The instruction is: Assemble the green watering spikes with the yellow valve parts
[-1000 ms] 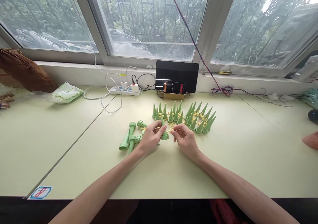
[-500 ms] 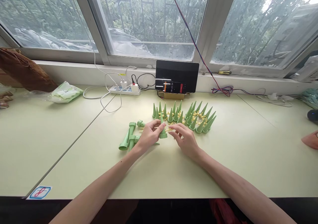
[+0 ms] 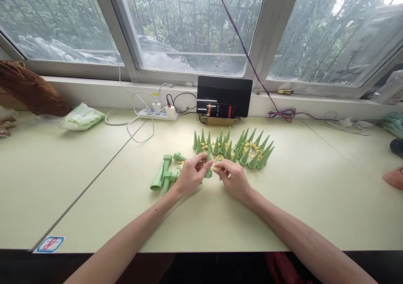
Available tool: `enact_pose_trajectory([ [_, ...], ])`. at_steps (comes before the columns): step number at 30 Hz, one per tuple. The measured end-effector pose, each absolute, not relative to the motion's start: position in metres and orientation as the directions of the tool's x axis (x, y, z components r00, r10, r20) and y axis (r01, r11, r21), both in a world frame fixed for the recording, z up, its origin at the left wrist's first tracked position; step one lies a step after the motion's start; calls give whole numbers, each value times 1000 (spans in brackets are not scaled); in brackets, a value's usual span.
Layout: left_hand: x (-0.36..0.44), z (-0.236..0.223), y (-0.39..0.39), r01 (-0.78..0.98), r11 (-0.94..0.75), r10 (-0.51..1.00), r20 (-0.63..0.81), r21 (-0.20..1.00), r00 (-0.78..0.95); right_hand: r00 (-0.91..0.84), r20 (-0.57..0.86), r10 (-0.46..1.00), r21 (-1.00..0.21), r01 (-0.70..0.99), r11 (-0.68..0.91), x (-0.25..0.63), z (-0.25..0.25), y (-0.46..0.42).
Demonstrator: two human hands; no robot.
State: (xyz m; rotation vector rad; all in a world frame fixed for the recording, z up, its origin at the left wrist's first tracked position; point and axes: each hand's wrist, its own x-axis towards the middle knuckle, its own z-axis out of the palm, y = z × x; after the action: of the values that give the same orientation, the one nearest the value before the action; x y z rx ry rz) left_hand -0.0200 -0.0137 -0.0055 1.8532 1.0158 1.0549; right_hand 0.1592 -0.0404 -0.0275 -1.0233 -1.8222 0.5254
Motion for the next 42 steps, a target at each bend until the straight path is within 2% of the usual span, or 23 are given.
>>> enact_pose_trajectory([
  [5,-21,-8,-14,378,-518,842,382,767,380,-200,482,853,-745,419,519,157,-26,-43],
  [10,-23,-9,-13,399,-556,819,398,729,413,-187,398,898,-823,359,440,156,-24,-44],
  [15,-23,-11,-13,387,-611,778,436,690,451,-244,144,959,-971,153,184,157,-18,-45],
  [18,-23,-11,-12,388,-621,771,443,681,458,-286,52,957,-993,86,79,158,-16,-44],
  [21,-22,-8,-11,387,-571,807,407,724,428,-265,89,960,-988,102,120,158,-17,-44],
  [26,-22,0,-10,279,-401,885,290,873,364,-179,289,941,-918,228,325,156,-18,-44],
  [34,-23,1,-6,166,-186,947,131,969,295,-228,471,852,-787,328,523,160,-18,-45],
  [42,-22,3,-8,183,-239,927,169,953,334,-212,472,856,-805,291,516,161,-27,-40],
])
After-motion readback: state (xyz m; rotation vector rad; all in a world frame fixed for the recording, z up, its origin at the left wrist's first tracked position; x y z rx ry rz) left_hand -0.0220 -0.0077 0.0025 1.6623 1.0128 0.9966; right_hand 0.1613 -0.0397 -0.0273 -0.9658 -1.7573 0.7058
